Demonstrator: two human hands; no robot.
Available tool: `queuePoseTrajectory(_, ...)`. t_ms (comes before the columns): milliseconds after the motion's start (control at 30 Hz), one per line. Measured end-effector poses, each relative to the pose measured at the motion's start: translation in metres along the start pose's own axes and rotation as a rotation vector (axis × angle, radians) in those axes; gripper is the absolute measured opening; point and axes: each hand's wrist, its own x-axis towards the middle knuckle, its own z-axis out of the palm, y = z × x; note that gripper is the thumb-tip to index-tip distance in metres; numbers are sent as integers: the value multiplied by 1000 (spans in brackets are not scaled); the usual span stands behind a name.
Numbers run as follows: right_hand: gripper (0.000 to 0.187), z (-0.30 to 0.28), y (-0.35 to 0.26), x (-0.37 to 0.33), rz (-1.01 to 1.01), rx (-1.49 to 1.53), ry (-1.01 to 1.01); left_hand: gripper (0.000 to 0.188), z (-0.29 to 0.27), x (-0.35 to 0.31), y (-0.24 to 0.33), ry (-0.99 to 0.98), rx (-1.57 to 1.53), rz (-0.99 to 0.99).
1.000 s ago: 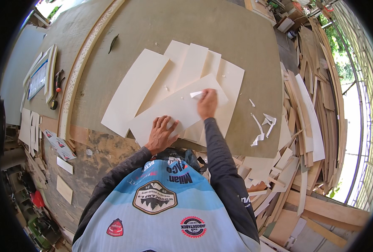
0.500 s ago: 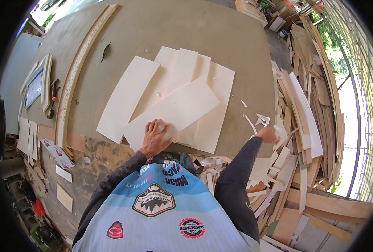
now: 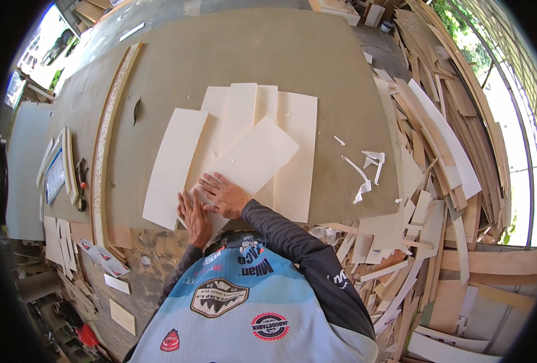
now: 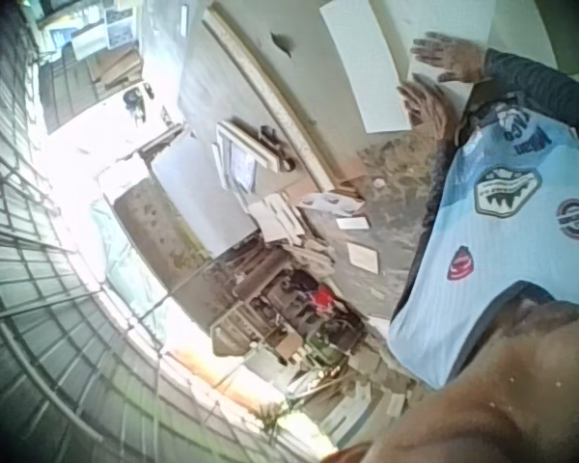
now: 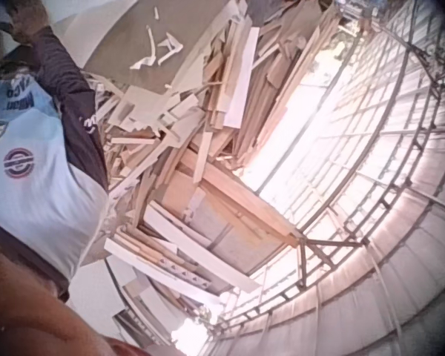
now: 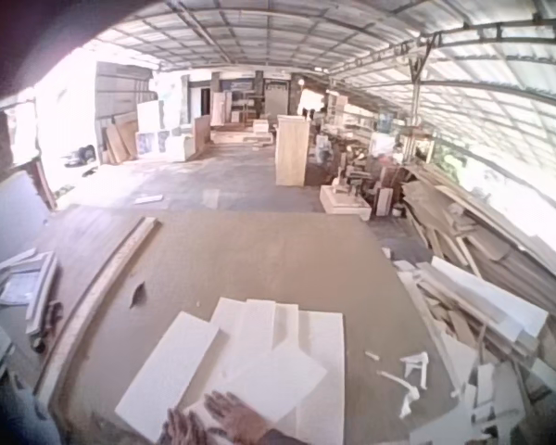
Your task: The person cleans and peels protective film from several white wooden panels on a workbench, then stacks them and picks up a nail gun.
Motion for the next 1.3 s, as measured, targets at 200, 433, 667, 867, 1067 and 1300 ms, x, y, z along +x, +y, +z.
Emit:
queuePoseTrajectory(200,75,-46,158,-63,403,-245,256,67,-41,-10,8,-199,186,-51)
queuePoseTrajectory(433,71,-168,209,-133,1243,-444,419,70,-14,-33,-35,87,-107,-255)
queuePoseTrajectory(667,75,-23,48,-22,88,17,105,68,6,-41,-29,101,-268,-352)
queuePoseTrajectory(867,82,-19,81,-8,106,-159,-22,69,-16,-34,-17,18,-156,-482)
queuePoseTrajectory(1067,71,-105,237,-80,1038,-799,112,61,-1,-33,-30,181,-177,-362)
queuePoseTrajectory(1300,41,-87,206,-115,1174,846,665,54,6,-45,-58,246,-756,-474)
